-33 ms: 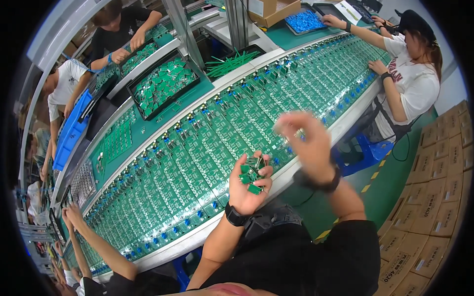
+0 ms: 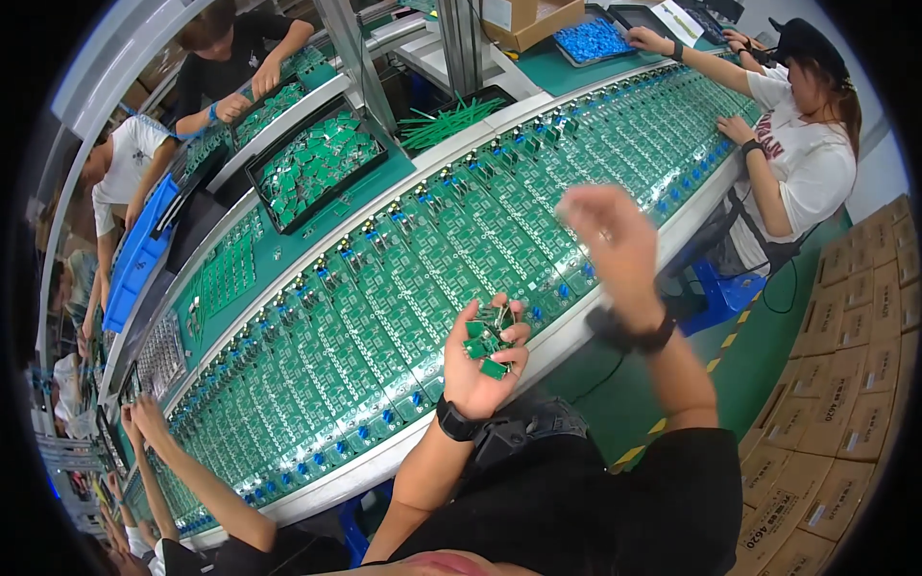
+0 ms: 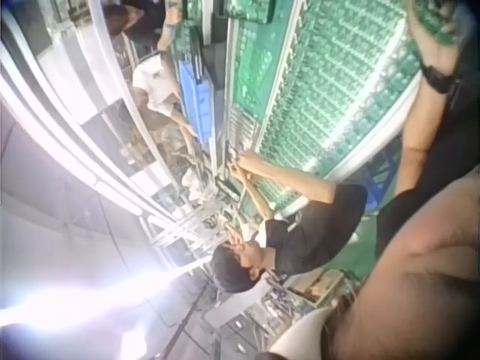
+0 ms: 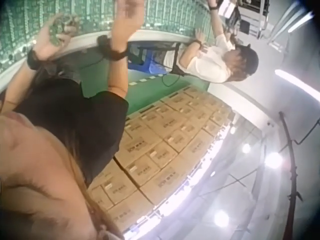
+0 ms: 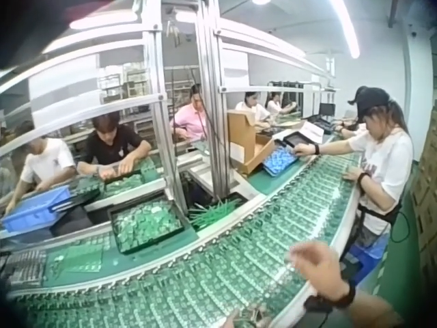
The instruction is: The person picks up small green circuit boards from a tray, places them onto a larger board on an assembly line, and then gathers several small boards into their hand.
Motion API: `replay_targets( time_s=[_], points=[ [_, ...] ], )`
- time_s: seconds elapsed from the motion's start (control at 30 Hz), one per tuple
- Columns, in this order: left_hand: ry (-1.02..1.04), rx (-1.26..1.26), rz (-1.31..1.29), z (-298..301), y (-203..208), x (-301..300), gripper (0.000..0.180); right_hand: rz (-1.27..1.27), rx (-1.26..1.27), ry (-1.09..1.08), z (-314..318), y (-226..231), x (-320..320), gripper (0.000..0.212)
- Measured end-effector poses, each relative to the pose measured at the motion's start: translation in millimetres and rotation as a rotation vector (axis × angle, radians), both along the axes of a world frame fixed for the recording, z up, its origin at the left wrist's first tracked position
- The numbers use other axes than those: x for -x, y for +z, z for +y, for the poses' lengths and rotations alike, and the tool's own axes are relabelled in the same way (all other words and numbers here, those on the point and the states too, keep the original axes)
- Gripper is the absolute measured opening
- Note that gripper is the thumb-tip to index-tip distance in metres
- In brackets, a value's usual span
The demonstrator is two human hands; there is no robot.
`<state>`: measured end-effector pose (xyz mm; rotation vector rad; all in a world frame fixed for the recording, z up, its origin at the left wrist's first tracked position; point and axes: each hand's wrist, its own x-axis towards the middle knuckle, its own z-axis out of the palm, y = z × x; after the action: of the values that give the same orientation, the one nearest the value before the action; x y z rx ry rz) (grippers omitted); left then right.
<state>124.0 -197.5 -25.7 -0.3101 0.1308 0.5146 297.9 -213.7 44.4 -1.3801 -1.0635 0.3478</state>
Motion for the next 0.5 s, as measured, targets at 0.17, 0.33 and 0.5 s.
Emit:
replay_targets(
  time_s=[0.17,0.33,0.5],
  points=[
    [0.041,0.051,0.104,2.4,13.1,-6.5,0.023,-0.329,0.077,-0.087,62.2,-40.4,-162.5,0.015],
    [0.094,-0.003,0.143,8.9,9.4,-3.6,0.023,-0.262,0.411,0.001,124.5,-63.8,-234.4,0.011],
    [0.106,-0.031,0.146,12.1,7.7,-6.5,0.025,-0.453,0.452,-0.005,167.8,-98.4,-263.6,0.010]
  ],
)
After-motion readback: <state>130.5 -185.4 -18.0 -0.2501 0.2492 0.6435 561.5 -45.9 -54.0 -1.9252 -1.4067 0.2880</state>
